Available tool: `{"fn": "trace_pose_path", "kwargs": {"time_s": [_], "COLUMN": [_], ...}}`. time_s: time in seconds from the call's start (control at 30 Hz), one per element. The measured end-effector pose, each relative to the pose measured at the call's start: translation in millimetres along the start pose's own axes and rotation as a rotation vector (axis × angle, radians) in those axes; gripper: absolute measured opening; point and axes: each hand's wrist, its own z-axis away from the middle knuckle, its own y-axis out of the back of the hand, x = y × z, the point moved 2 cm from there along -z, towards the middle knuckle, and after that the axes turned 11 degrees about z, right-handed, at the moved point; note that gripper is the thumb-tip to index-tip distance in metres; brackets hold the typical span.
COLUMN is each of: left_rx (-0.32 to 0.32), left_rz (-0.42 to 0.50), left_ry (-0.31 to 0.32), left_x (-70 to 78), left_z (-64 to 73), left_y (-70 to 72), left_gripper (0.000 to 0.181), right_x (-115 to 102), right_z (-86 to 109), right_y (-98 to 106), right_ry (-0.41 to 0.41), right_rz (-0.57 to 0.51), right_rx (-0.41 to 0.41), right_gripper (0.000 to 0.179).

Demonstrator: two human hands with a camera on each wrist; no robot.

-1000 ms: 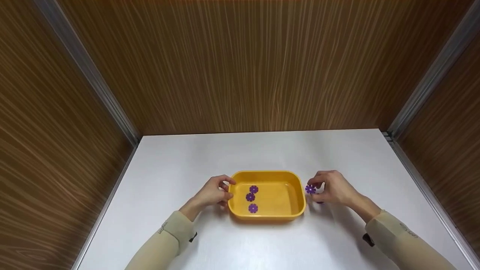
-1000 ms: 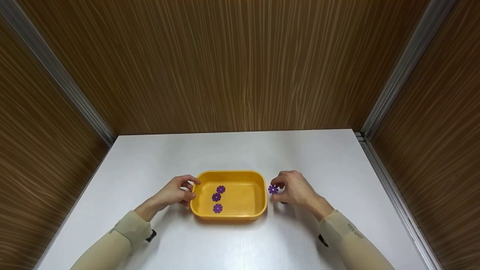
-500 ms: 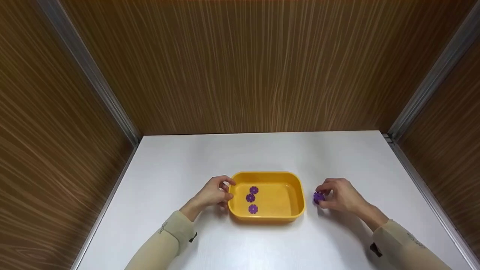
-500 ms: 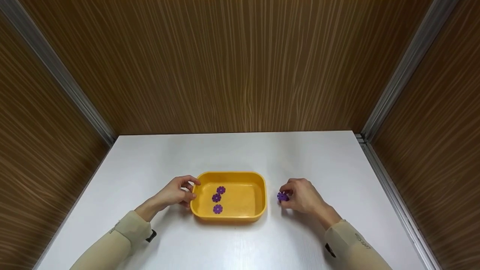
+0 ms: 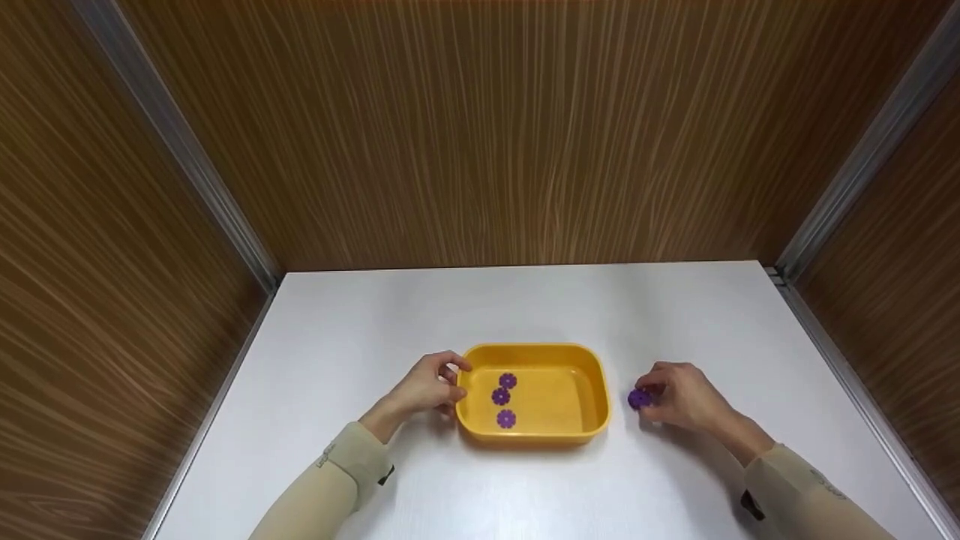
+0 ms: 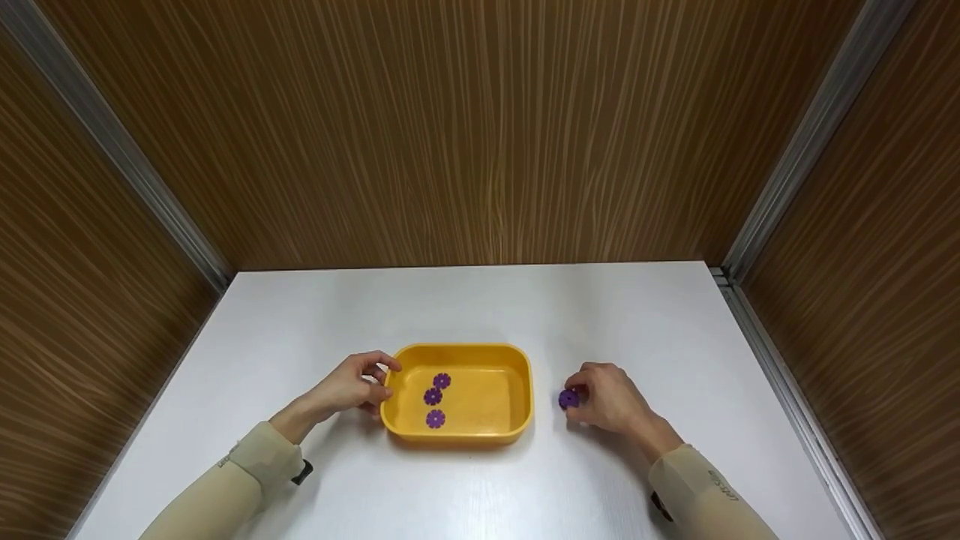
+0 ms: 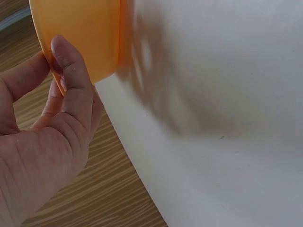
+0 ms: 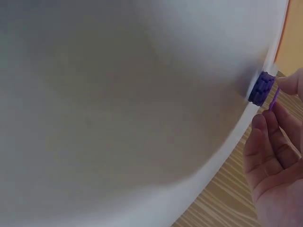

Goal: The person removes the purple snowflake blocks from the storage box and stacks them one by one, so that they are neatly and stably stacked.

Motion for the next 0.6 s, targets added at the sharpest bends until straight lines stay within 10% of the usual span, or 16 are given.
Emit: {"fn": "trace_pose_path", "kwargs": {"time_s": [0.6], "left_rx": [0.003], "left_rz": [0.001], "left_ry": [0.022], "left_x": [1.8], "left_z": [0.6], "left_y": [0.0], "left_gripper": [0.046], "right_x": [2.5], "right_z": [-2.3], "right_y": [-2.1], "right_ry": [-0.048], "right_rz": [-0.01], "right_rx": [-0.022], "right_gripper": [0.027]}}
